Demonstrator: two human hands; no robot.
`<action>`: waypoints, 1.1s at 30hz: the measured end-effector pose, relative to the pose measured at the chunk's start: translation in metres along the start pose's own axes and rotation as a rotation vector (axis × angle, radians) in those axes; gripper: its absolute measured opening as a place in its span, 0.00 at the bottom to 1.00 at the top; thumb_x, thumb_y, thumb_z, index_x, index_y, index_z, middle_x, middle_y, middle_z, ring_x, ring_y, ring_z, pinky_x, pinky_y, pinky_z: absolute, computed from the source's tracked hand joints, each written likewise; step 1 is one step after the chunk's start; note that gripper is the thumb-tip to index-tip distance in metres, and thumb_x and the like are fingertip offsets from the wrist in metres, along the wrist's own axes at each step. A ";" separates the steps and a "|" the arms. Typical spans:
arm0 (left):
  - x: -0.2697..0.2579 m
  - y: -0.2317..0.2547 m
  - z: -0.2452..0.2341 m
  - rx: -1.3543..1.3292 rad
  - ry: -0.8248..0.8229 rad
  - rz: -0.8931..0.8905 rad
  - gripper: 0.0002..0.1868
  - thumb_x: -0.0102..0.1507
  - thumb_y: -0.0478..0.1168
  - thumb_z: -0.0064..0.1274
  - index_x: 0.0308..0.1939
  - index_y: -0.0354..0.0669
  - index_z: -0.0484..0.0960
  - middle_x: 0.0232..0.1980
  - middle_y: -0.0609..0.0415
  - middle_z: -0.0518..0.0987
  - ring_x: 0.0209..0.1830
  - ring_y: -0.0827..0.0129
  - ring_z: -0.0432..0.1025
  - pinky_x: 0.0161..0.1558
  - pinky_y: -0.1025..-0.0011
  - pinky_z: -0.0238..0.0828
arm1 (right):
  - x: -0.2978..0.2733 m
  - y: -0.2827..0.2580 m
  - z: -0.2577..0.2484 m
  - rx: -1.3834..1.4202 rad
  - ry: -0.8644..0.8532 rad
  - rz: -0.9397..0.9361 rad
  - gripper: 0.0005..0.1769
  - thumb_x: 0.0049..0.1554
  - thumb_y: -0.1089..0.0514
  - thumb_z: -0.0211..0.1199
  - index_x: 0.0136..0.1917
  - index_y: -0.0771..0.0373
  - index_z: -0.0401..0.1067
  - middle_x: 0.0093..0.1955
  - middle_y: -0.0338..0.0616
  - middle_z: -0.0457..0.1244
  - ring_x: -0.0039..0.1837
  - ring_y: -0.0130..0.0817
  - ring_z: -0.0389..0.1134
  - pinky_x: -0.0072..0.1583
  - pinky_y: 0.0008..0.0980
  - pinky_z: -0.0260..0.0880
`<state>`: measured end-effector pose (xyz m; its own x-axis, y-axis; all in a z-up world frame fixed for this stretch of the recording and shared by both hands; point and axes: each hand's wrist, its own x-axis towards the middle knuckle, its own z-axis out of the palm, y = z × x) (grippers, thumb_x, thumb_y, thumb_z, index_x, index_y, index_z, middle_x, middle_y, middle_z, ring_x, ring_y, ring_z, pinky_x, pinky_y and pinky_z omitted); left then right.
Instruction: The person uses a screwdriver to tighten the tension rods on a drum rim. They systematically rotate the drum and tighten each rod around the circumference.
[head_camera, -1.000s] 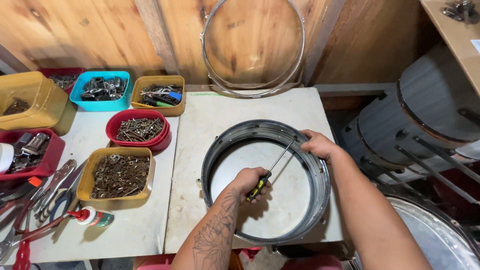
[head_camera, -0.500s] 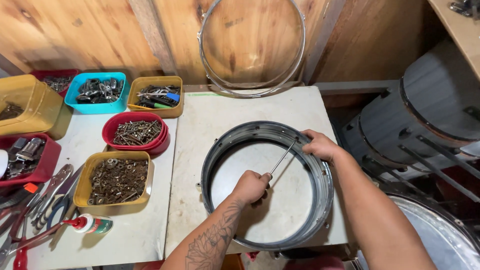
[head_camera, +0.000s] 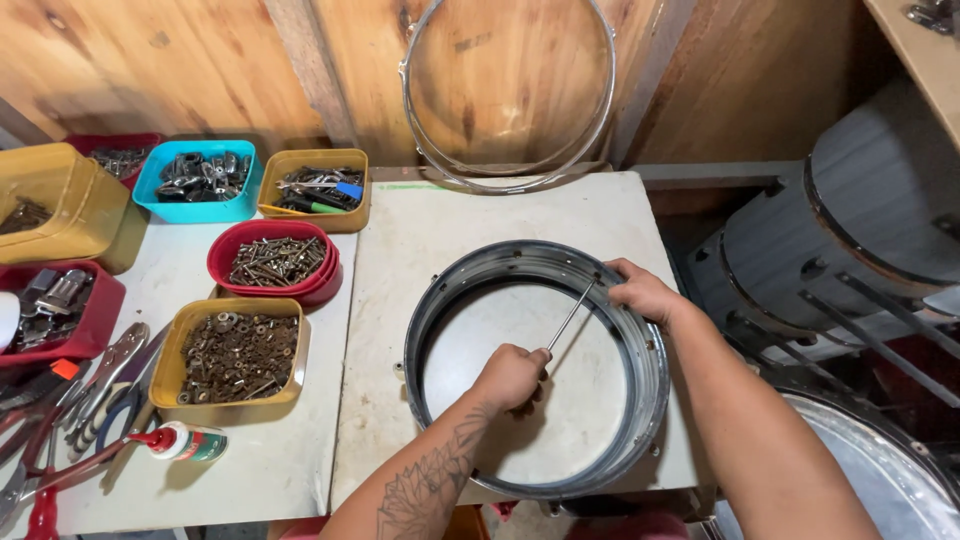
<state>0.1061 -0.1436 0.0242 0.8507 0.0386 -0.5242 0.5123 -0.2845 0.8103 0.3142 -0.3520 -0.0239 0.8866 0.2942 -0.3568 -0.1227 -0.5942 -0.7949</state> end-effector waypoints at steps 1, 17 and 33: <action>0.005 -0.003 -0.001 -0.004 0.003 0.001 0.24 0.66 0.53 0.45 0.30 0.37 0.86 0.22 0.49 0.81 0.27 0.59 0.81 0.37 0.65 0.78 | -0.003 -0.002 0.000 -0.003 -0.002 -0.002 0.44 0.35 0.60 0.62 0.69 0.53 0.72 0.57 0.58 0.67 0.62 0.52 0.67 0.62 0.46 0.65; 0.052 -0.038 0.013 -0.455 -0.264 -0.221 0.22 0.69 0.53 0.40 0.40 0.35 0.76 0.26 0.50 0.74 0.18 0.67 0.72 0.20 0.70 0.75 | -0.017 -0.010 0.000 0.485 -0.142 0.134 0.46 0.39 0.66 0.62 0.73 0.49 0.67 0.64 0.60 0.63 0.61 0.54 0.66 0.60 0.47 0.69; 0.049 -0.036 0.014 -0.402 -0.165 -0.139 0.21 0.68 0.49 0.44 0.38 0.31 0.79 0.23 0.48 0.75 0.15 0.66 0.72 0.14 0.70 0.73 | 0.017 0.029 0.003 0.617 -0.133 0.045 0.46 0.35 0.70 0.60 0.69 0.55 0.71 0.64 0.56 0.64 0.66 0.52 0.62 0.65 0.48 0.64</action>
<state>0.1277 -0.1450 -0.0347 0.7571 -0.1120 -0.6436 0.6531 0.1085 0.7494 0.3242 -0.3617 -0.0542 0.8164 0.3931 -0.4231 -0.4284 -0.0791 -0.9001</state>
